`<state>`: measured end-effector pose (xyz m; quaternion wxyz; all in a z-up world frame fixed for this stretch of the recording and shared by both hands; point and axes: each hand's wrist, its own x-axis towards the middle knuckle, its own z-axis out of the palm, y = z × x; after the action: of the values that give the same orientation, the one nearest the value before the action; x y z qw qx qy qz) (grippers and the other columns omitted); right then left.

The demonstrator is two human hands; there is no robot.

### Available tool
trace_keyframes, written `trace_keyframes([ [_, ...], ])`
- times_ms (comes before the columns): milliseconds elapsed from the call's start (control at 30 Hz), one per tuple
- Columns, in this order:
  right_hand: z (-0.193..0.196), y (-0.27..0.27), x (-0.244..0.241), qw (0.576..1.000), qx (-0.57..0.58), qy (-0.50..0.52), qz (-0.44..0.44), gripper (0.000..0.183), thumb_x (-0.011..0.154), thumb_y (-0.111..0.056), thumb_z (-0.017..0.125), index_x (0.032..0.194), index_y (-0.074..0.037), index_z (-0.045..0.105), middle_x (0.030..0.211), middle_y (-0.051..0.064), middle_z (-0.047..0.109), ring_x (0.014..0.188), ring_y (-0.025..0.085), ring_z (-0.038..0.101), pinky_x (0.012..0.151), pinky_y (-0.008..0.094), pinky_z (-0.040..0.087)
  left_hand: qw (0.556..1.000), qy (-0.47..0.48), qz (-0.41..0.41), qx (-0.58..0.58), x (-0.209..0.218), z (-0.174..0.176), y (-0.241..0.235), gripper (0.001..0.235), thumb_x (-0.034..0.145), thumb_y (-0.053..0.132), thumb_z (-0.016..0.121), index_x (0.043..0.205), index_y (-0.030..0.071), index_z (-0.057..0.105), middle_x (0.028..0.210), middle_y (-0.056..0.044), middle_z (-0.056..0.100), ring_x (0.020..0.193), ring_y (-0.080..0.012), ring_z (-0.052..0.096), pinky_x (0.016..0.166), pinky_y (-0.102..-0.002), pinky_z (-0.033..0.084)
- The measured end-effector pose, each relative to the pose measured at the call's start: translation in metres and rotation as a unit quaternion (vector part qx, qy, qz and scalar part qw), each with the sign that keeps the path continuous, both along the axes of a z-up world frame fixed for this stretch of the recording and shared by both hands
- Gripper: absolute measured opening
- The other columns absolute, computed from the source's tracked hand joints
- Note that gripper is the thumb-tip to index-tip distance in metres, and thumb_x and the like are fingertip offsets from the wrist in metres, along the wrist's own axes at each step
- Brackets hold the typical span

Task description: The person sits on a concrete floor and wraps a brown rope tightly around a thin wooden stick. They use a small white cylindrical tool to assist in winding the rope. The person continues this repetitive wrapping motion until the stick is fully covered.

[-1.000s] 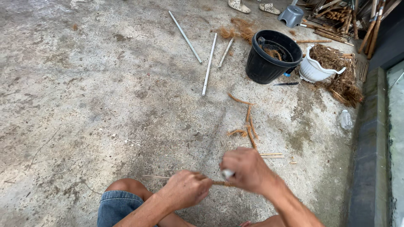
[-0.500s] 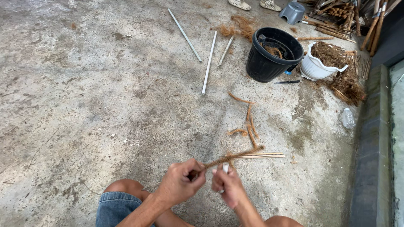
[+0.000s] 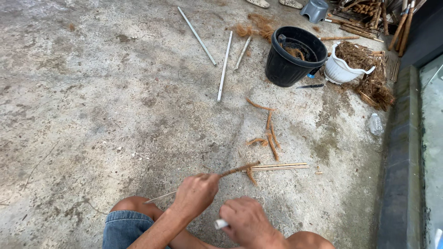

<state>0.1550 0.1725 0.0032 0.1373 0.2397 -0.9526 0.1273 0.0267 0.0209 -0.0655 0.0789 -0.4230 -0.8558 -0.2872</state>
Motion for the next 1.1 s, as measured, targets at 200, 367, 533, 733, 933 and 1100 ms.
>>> trace_keyframes([
  [200,0.041,0.052,-0.050,0.984,-0.046,-0.172,0.019,0.035,0.093,-0.027,0.078,0.071,-0.016,0.054,0.062,-0.004,0.058,0.057,0.007,0.057,0.051,0.026,0.051,0.971,0.022,-0.235,0.046,0.018,0.013,-0.007,0.015,0.092,0.000,0.062,0.085,0.009,0.072,0.074,-0.007,0.074,0.057,-0.0128,0.067,0.046,-0.027,0.053],
  [367,0.022,0.089,-0.061,0.870,-0.322,-0.366,-0.068,0.038,0.093,-0.015,0.077,0.070,-0.014,0.047,0.063,-0.004,0.046,0.056,0.009,0.044,0.051,0.027,0.040,0.956,-0.089,-0.263,0.097,0.038,0.062,-0.029,0.012,0.082,0.008,0.073,0.072,0.012,0.067,0.062,-0.002,0.071,0.056,-0.0118,0.065,0.051,-0.030,0.052],
  [533,-0.040,0.074,-0.050,0.643,-0.685,-0.333,-0.083,0.035,0.090,-0.003,0.075,0.070,-0.013,0.047,0.064,-0.001,0.052,0.058,0.014,0.052,0.061,0.036,0.050,0.844,-0.376,-0.148,0.354,0.034,0.065,-0.016,0.015,0.087,0.002,0.071,0.075,0.007,0.064,0.076,-0.007,0.078,0.054,-0.0051,0.061,0.044,-0.023,0.047],
  [733,-0.055,0.020,-0.045,0.583,-0.802,-0.066,-0.110,0.026,0.090,0.000,0.065,0.073,-0.012,0.049,0.073,0.004,0.059,0.097,0.020,0.068,0.101,0.042,0.050,0.608,-0.591,0.120,0.516,0.015,0.046,0.015,0.009,0.087,0.000,0.068,0.081,0.004,0.062,0.079,-0.015,0.077,0.048,-0.0059,0.047,0.040,-0.023,0.035],
  [933,-0.040,0.018,-0.050,0.641,-0.763,-0.046,-0.068,0.023,0.092,0.000,0.069,0.084,-0.012,0.051,0.071,0.005,0.058,0.076,0.016,0.057,0.070,0.035,0.047,0.676,-0.521,0.116,0.509,0.025,0.038,0.028,0.008,0.091,0.003,0.069,0.085,0.001,0.063,0.077,-0.009,0.075,0.052,-0.0038,0.047,0.043,-0.022,0.035],
  [1100,-0.018,0.029,-0.061,0.665,-0.696,-0.183,-0.199,0.032,0.086,-0.012,0.077,0.116,-0.005,0.067,0.060,0.004,0.057,0.060,0.010,0.051,0.056,0.027,0.042,0.773,-0.474,0.135,0.400,0.032,0.033,0.031,0.008,0.093,0.008,0.069,0.091,0.000,0.067,0.062,-0.002,0.062,0.050,-0.0047,0.047,0.042,-0.022,0.033],
])
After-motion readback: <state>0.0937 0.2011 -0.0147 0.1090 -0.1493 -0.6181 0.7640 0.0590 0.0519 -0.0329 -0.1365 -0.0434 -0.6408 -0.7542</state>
